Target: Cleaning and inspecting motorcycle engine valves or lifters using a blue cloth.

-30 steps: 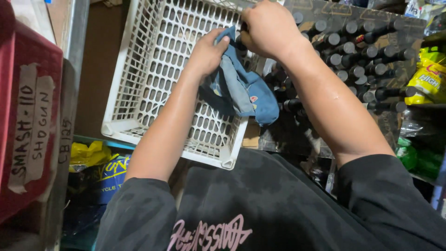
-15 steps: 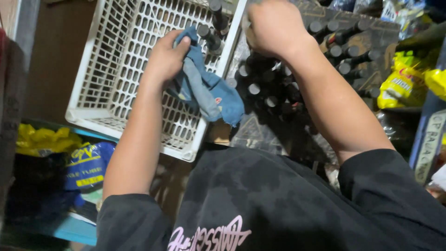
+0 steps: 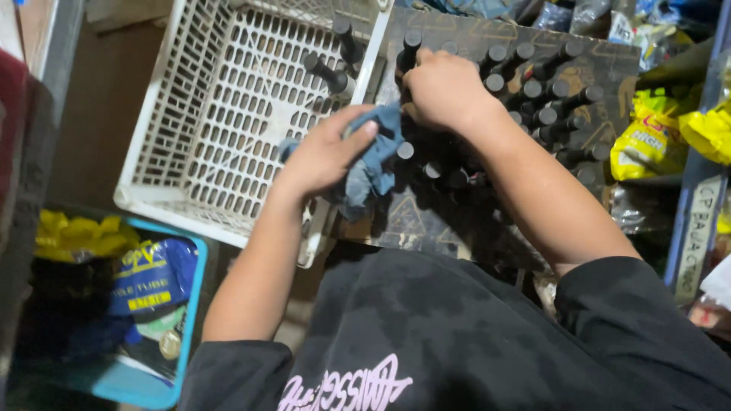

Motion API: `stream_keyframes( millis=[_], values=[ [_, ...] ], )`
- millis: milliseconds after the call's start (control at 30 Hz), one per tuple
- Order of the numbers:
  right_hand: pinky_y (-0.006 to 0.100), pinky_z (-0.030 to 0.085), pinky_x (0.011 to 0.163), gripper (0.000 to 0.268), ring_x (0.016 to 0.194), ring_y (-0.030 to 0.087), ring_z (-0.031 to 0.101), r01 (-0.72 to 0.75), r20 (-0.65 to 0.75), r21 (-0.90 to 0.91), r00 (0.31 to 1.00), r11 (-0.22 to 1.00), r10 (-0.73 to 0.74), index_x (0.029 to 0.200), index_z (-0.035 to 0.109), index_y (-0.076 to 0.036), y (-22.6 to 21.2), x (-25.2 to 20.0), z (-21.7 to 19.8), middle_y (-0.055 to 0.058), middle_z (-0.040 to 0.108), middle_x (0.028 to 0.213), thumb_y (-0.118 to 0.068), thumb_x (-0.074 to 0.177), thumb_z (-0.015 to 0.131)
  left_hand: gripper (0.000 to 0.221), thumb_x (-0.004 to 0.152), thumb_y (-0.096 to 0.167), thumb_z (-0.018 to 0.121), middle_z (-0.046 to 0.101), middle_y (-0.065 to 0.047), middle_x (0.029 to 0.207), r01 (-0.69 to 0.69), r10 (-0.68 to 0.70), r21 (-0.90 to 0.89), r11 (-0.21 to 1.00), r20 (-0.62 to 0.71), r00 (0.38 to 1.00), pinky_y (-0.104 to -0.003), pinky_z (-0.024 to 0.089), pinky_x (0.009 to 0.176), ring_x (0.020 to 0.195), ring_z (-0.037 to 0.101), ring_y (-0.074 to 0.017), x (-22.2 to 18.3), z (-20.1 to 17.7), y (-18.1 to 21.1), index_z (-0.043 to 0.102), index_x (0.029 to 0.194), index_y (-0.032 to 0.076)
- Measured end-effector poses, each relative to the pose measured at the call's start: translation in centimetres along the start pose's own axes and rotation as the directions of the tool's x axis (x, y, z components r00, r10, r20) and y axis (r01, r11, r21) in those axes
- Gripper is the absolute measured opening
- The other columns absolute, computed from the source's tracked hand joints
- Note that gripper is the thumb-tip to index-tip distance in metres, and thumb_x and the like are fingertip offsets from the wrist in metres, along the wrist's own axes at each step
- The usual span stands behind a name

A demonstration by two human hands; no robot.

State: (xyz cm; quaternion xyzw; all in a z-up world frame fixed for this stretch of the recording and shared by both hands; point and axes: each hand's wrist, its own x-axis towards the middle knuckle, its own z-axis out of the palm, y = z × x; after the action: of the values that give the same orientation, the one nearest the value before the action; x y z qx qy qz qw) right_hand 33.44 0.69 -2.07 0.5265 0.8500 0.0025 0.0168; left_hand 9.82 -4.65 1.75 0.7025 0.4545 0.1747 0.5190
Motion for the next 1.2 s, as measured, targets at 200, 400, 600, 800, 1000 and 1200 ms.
stream_keyframes(
  millis=[200, 400, 600, 800, 1000, 1200],
  values=[
    [0.051, 0.058, 0.076, 0.034, 0.083, 0.043, 0.069, -0.121, 0.046, 0.016, 0.992, 0.993, 0.12, 0.099, 0.074, -0.002, -0.2, -0.3, -2.0, 0.02, 0.07, 0.098, -0.035, 0.09, 0.074, 0.05, 0.101, 0.04, 0.049, 0.07, -0.01, 0.123, -0.17, 0.154, -0.15, 0.974, -0.112, 0.982, -0.031, 0.051, 0.094, 0.107, 0.065, -0.0187, 1.4, -0.8, -3.3, 0.058, 0.134, 0.003],
    [0.027, 0.037, 0.053, 0.029, 0.059, 0.015, 0.047, -0.002, -0.186, 0.679, 0.967, 0.734, 0.174, 0.124, 0.071, 0.012, -0.9, -6.5, -10.8, 0.01, 0.061, 0.078, 0.002, 0.097, 0.076, 0.051, 0.111, 0.045, 0.027, 0.055, -0.016, 0.15, -0.422, 0.393, -0.065, 0.904, -0.26, 0.882, -0.044, 0.046, 0.114, 0.137, 0.057, -0.0335, 1.4, -2.1, -2.4, 0.044, 0.148, 0.013],
    [0.024, 0.028, 0.055, 0.028, 0.059, 0.011, 0.037, 0.164, -0.29, 0.8, 0.947, 0.577, 0.134, 0.124, 0.068, 0.011, -1.7, -8.0, -11.2, 0.007, 0.058, 0.082, 0.01, 0.096, 0.071, 0.057, 0.103, 0.05, 0.033, 0.071, -0.009, 0.105, -0.315, 0.318, -0.084, 0.945, 0.028, 0.948, -0.033, 0.054, 0.078, 0.087, 0.069, -0.0197, 1.0, -0.2, 0.4, 0.047, 0.14, 0.009],
    [0.031, 0.047, 0.071, 0.034, 0.082, 0.025, 0.064, 0.313, -0.385, 0.689, 0.922, 0.654, -0.035, 0.125, 0.064, 0.015, 0.0, -9.7, -11.6, 0.024, 0.07, 0.117, 0.014, 0.091, 0.069, 0.058, 0.105, 0.044, 0.043, 0.074, -0.016, 0.101, 0.178, 0.025, -0.941, 0.289, 0.193, 0.981, -0.029, 0.06, 0.066, 0.076, 0.073, -0.0219, 1.3, 2.4, -0.9, 0.057, 0.135, -0.003],
    [0.034, 0.049, 0.072, 0.038, 0.08, 0.027, 0.064, 0.397, -0.469, 0.569, 0.876, 0.72, -0.112, 0.125, 0.068, 0.012, 0.9, -11.5, -12.0, 0.023, 0.071, 0.116, 0.011, 0.087, 0.074, 0.067, 0.094, 0.038, 0.051, 0.053, -0.02, 0.151, -0.117, -0.238, -0.761, 0.638, -0.34, 0.91, -0.03, 0.035, 0.116, 0.139, 0.05, -0.0251, 2.0, 6.4, 1.0, 0.05, 0.141, -0.009],
    [0.055, 0.052, 0.064, 0.018, 0.071, 0.048, 0.066, 0.363, -0.473, 0.395, 0.868, 0.844, -0.152, 0.107, 0.066, 0.008, 1.2, -12.4, -9.4, 0.024, 0.066, 0.077, -0.009, 0.104, 0.07, 0.042, 0.113, 0.037, 0.034, 0.066, -0.012, 0.117, -0.424, 0.095, -0.242, 0.873, -0.768, 0.633, -0.036, 0.035, 0.116, 0.121, 0.059, -0.0188, 2.1, 10.9, 0.4, 0.065, 0.118, 0.01]
  ],
)
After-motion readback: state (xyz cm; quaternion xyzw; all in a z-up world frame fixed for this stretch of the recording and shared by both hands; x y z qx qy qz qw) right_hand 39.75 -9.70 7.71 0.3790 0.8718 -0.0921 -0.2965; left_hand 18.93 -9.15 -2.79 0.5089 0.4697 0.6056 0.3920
